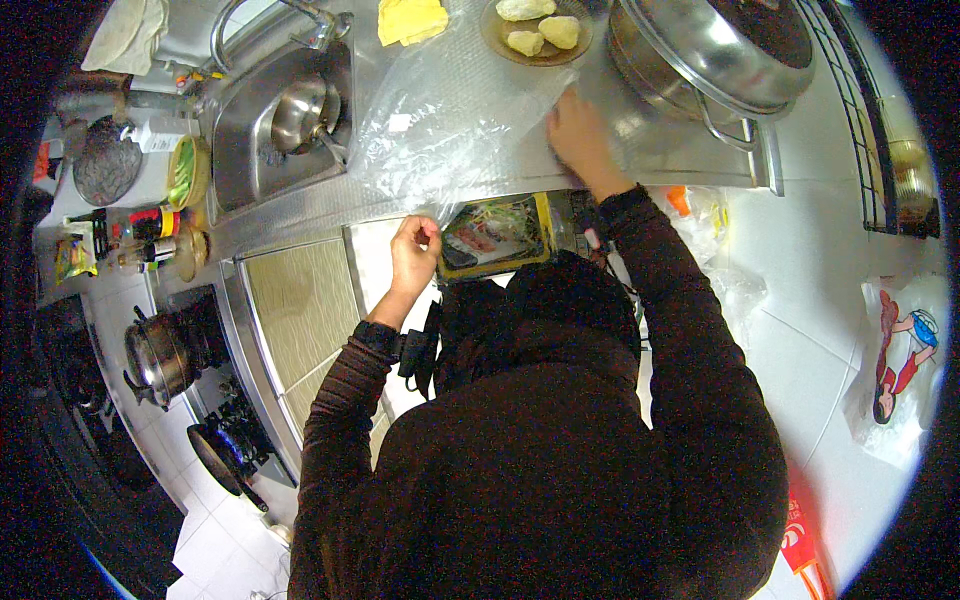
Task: The person folds a yellow paper wrapper around a rectangular food container, then moves to the stove and stirs noodles boiling in a pan with chopsticks. The person returns to the counter and wraps the container again with clear plastic film.
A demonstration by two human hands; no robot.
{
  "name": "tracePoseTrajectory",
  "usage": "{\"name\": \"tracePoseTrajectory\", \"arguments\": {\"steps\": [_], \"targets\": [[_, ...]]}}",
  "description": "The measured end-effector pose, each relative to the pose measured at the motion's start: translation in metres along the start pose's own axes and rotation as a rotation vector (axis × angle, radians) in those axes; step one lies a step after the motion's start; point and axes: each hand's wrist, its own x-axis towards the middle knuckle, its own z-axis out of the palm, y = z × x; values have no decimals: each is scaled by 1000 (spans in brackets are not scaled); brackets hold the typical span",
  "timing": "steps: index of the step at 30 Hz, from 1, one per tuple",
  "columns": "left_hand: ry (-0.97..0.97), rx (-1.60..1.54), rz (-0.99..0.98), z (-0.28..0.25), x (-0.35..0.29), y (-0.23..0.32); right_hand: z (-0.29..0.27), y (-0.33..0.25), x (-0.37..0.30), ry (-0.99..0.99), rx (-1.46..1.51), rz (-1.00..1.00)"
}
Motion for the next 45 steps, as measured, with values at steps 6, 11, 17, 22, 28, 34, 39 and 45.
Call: {"name": "tracePoseTrajectory", "arguments": {"steps": [6, 11, 17, 22, 28, 34, 39, 45], "targets": [[-176, 42, -10, 2, 3, 23, -34, 3, -9, 242, 183, -136], [-376, -8, 106, 2, 5, 47, -16, -44, -43, -29, 165, -632], [297, 274, 119, -30, 48, 8, -8, -23, -43, -255, -5, -657], [429, 111, -230, -35, 78, -35, -16, -21, -26, -231, 176, -684], [206, -331, -457, -50, 85, -38, -29, -64, 17, -66, 361, -740], [143, -502, -162, -60, 79, -5, -40, -127, 71, -169, 439, -930], [43, -394, 49, -74, 74, 21, -46, -163, 89, -402, 439, -1110], [-99, -440, -74, -84, 67, 31, -45, -186, 96, -627, 404, -1225]]}}
